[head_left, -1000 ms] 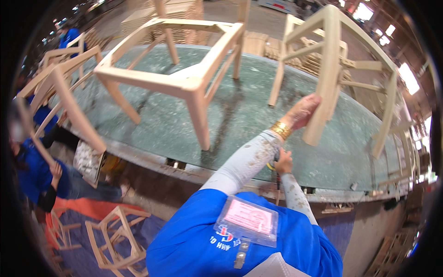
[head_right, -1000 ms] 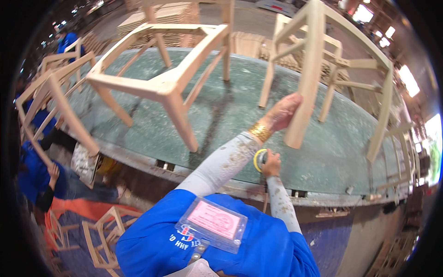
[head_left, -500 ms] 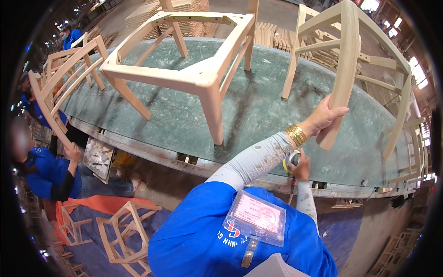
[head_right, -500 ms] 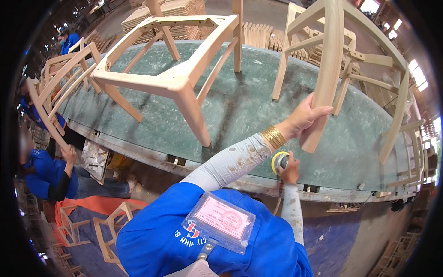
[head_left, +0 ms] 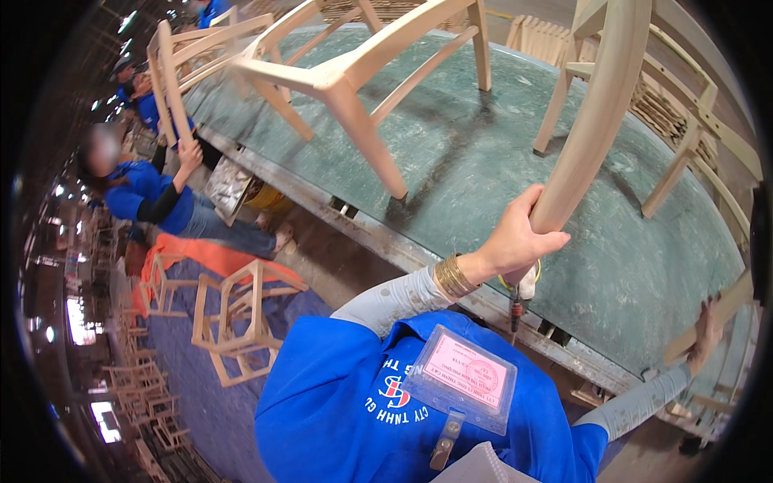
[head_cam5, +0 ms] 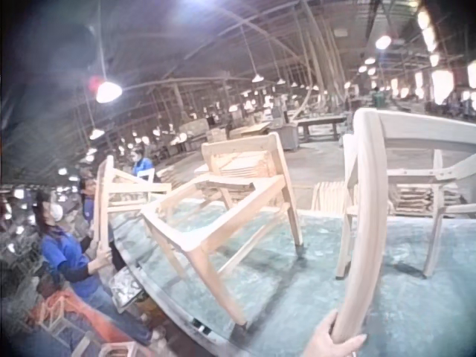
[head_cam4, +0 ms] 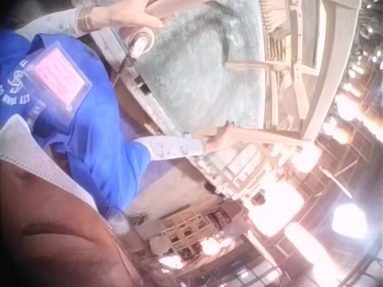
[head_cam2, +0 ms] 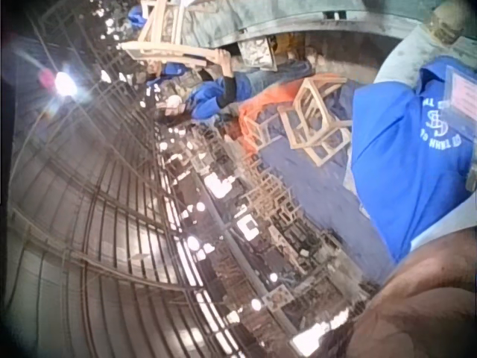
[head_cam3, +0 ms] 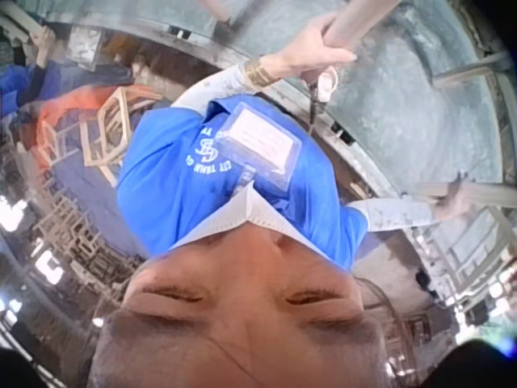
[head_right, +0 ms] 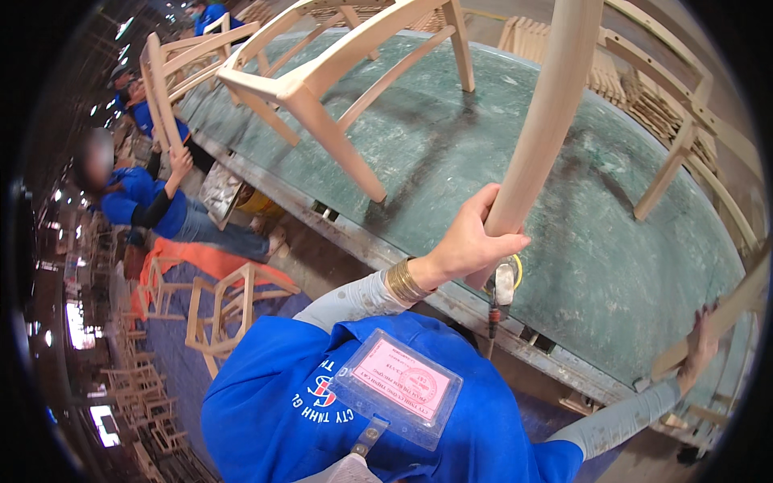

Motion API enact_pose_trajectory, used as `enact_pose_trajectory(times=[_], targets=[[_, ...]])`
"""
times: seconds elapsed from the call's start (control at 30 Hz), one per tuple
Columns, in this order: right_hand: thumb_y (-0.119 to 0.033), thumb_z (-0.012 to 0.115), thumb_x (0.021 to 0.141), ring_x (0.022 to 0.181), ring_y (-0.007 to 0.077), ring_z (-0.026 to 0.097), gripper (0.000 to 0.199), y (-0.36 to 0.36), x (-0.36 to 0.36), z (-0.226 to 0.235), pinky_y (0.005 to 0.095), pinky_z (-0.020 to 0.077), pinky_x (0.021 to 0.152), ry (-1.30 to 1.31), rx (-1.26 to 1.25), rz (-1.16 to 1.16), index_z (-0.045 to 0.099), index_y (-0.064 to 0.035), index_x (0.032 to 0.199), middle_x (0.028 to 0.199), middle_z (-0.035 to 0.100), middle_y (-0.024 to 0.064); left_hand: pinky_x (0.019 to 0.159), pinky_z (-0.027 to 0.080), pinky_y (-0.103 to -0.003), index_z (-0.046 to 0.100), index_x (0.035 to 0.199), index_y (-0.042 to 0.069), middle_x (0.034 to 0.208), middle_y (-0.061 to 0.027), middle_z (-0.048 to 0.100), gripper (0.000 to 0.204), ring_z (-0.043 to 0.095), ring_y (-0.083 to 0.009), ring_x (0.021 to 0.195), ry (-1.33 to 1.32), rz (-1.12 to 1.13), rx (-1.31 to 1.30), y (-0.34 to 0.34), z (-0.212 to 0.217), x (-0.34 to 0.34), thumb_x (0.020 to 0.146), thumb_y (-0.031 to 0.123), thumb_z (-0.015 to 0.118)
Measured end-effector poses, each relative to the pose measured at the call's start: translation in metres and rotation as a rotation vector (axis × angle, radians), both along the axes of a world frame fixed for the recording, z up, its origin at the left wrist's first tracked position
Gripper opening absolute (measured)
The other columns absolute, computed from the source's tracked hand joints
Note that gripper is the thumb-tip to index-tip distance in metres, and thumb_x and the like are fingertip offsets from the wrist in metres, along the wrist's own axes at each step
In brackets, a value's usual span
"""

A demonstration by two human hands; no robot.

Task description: The person sands unfinished wooden chair frames using a handheld orbital sander and a sanding block. They rotate each frame to reach different legs and rails, then pass the sanded frame to a coworker and pick up the next one.

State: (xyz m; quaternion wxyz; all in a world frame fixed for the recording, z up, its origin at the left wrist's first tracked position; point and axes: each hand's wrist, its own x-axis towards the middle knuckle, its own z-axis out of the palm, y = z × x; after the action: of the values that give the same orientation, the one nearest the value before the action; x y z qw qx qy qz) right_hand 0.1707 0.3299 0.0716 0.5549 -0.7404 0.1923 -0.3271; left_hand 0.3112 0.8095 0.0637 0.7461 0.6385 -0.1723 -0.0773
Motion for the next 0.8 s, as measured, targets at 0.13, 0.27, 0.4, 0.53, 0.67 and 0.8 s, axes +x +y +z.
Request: enact_pose_trajectory(times=[0.13,0.27,0.4,0.53,0.67,0.8], targets=[[-0.028,0.071,0.08,0.083,0.0167,0.056,0.045,-0.012,-0.021,-0.015,0.0275,0.0455,0.076,0.21,-0.042,-0.202,0.056,0.0045,0.108,0.091,0.058,0.0083,0.066,0.045,-0.025,0.051,0.101,0.002,0.079,-0.0005,0.056,0.039,0.054,-0.0065,0.073,0.031,0.197,0.108,-0.01,-0.009,-0.022,0.07,0.011,0.073],[-0.028,0.072,0.08,0.076,0.0168,0.057,0.044,0.026,-0.042,-0.029,0.0285,0.0481,0.073,0.12,-0.144,-0.357,0.057,0.0061,0.103,0.084,0.059,0.0099,0.067,0.045,-0.025,0.052,0.101,0.004,0.08,-0.0004,0.056,0.037,0.053,-0.0068,0.075,0.023,0.211,0.191,-0.016,-0.027,-0.045,0.07,0.01,0.072],[-0.027,0.069,0.083,0.078,0.0175,0.056,0.044,-0.007,-0.074,-0.063,0.028,0.0483,0.073,0.087,-0.112,-0.491,0.058,0.0056,0.11,0.088,0.059,0.0094,0.069,0.045,-0.027,0.05,0.102,0.004,0.085,-0.0032,0.055,0.04,0.053,-0.0113,0.078,-0.031,0.109,0.097,-0.057,-0.058,-0.064,0.07,0.01,0.072],[-0.023,0.067,0.085,0.08,0.0181,0.058,0.04,-0.077,-0.094,-0.102,0.0292,0.0494,0.074,0.001,-0.094,-0.55,0.058,0.0063,0.111,0.092,0.061,0.0113,0.073,0.044,-0.032,0.047,0.102,0.005,0.089,-0.0082,0.053,0.045,0.054,-0.0185,0.082,-0.093,-0.049,0.078,-0.121,-0.087,-0.056,0.068,0.016,0.075],[-0.026,0.067,0.084,0.084,0.0168,0.059,0.043,-0.112,-0.083,-0.127,0.0292,0.0484,0.078,0.137,-0.115,-0.595,0.059,0.007,0.11,0.099,0.063,0.0112,0.081,0.04,-0.04,0.045,0.104,0.005,0.098,-0.0123,0.05,0.054,0.049,-0.0278,0.096,-0.184,-0.114,0.434,-0.17,-0.124,-0.038,0.067,0.028,0.077],[-0.032,0.069,0.082,0.093,0.0201,0.059,0.05,-0.122,-0.076,-0.16,0.0324,0.0462,0.083,0.148,-0.107,-0.632,0.058,0.0072,0.111,0.107,0.062,0.014,0.086,0.038,-0.043,0.044,0.112,0.004,0.105,-0.0147,0.046,0.062,0.043,-0.0328,0.105,-0.288,-0.245,0.654,-0.181,-0.142,-0.025,0.067,0.034,0.075]])
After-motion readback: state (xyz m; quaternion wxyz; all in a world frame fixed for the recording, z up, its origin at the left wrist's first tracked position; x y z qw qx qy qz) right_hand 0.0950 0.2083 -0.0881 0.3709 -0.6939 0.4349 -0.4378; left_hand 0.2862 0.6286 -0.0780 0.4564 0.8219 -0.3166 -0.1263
